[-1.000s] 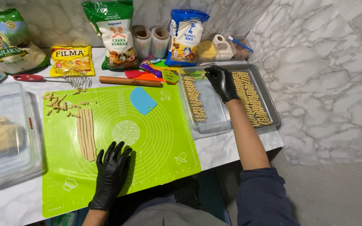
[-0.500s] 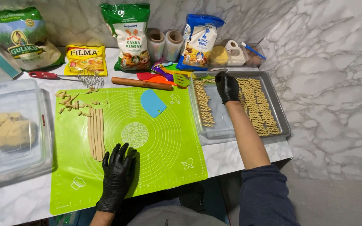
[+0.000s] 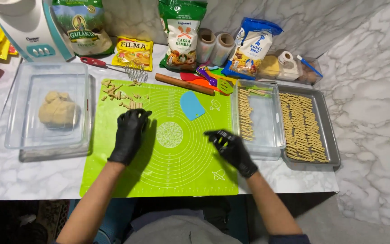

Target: The person shapes dough into twists on a silicone mat and places them into metal trays.

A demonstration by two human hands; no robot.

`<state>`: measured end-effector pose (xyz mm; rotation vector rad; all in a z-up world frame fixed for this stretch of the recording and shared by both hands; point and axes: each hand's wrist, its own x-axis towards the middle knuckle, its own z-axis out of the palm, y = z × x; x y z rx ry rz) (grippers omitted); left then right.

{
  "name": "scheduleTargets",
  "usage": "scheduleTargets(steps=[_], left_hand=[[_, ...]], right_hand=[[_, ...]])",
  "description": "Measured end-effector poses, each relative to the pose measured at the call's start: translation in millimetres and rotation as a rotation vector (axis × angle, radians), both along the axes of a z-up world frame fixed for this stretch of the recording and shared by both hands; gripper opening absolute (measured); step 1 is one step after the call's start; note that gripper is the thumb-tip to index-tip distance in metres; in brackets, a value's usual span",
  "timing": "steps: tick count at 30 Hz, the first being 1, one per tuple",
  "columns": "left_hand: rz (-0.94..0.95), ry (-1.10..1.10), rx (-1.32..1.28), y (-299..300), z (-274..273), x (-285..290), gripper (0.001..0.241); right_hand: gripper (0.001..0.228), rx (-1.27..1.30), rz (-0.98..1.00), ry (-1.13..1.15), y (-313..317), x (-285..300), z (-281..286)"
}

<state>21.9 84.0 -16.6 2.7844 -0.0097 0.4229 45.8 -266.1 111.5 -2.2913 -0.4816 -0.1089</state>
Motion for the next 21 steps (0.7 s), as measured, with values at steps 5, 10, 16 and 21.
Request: scheduleTargets(steps=[5, 10, 16, 21], left_hand=[[-0.013, -0.034, 0.187, 44.7, -6.2, 70.0, 0.017], [-0.012, -0.035, 0.214, 51.3, -12.5, 82.8, 0.013], [-0.058, -0.007, 0.305, 58.0, 1.0, 88.3, 0.009], [-0.111, 0.046, 0.224, 56.8, 14.8, 79.8, 0.017]], right_hand=[[0.023, 0.139, 0.348, 0.382, 45.0, -69.1, 8.3], [0.04, 0.893, 0.669, 0.632, -21.3, -91.0, 1.3], [0.03, 0.909, 0.558, 0.518, -34.7, -95.0, 21.8], [0.022, 0.91, 0.468, 0.382, -31.2, -80.6, 40.3]])
